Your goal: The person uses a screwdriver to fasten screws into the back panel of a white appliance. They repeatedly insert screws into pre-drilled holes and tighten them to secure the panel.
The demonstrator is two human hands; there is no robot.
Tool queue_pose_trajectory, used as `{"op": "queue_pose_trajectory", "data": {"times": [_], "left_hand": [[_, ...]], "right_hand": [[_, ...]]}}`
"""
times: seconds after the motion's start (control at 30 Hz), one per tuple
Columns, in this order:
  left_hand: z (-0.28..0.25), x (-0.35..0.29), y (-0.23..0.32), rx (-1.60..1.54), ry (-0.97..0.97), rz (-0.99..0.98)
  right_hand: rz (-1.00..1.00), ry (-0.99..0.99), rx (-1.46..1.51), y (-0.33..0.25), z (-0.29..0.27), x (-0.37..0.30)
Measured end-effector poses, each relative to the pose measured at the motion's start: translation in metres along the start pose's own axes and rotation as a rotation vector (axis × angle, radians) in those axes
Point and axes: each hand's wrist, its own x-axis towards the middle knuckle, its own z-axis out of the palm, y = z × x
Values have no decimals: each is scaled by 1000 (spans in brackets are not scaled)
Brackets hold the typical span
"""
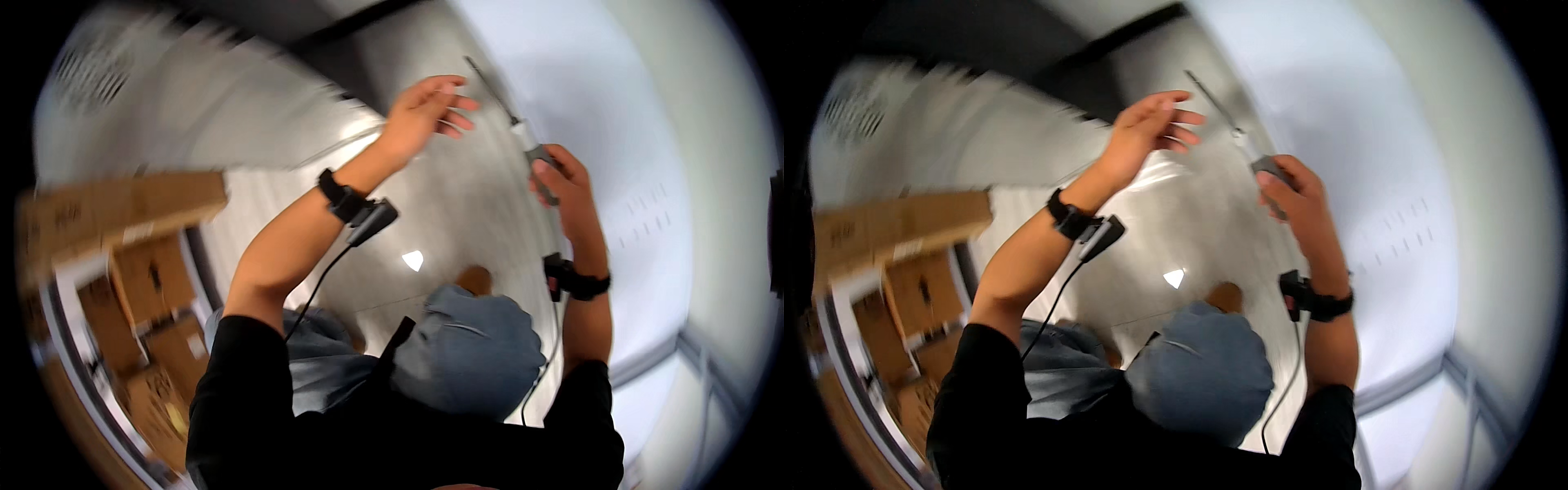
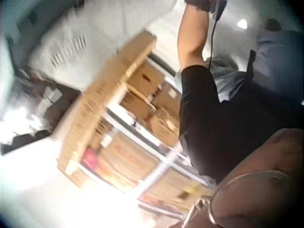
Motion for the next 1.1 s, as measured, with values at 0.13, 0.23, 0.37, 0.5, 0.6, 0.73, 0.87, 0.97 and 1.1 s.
{"op": "queue_pose_trajectory", "data": {"times": [0.13,0.23,0.37,0.5,0.6,0.73,0.87,0.97,1.1], "left_hand": [[-22,-152,45,-34,129,36],[-56,-216,42,-121,237,80],[-124,-258,35,-208,369,6],[-169,-261,14,-220,361,-123],[-194,-267,-4,-216,336,-220],[-216,-275,-15,-150,271,-289],[-225,-272,-16,-52,263,-271],[-227,-268,-17,-12,283,-267],[-231,-266,-16,37,271,-270]], "right_hand": [[-26,-213,-206,-46,87,-88],[-36,-342,-329,-58,154,-112],[29,-475,-444,-72,243,-107],[114,-570,-480,-48,298,-100],[195,-604,-413,-17,332,-102],[260,-550,-264,25,369,-109],[268,-425,-52,51,392,-118],[273,-310,115,62,408,-122],[227,-233,274,70,426,-128]]}}
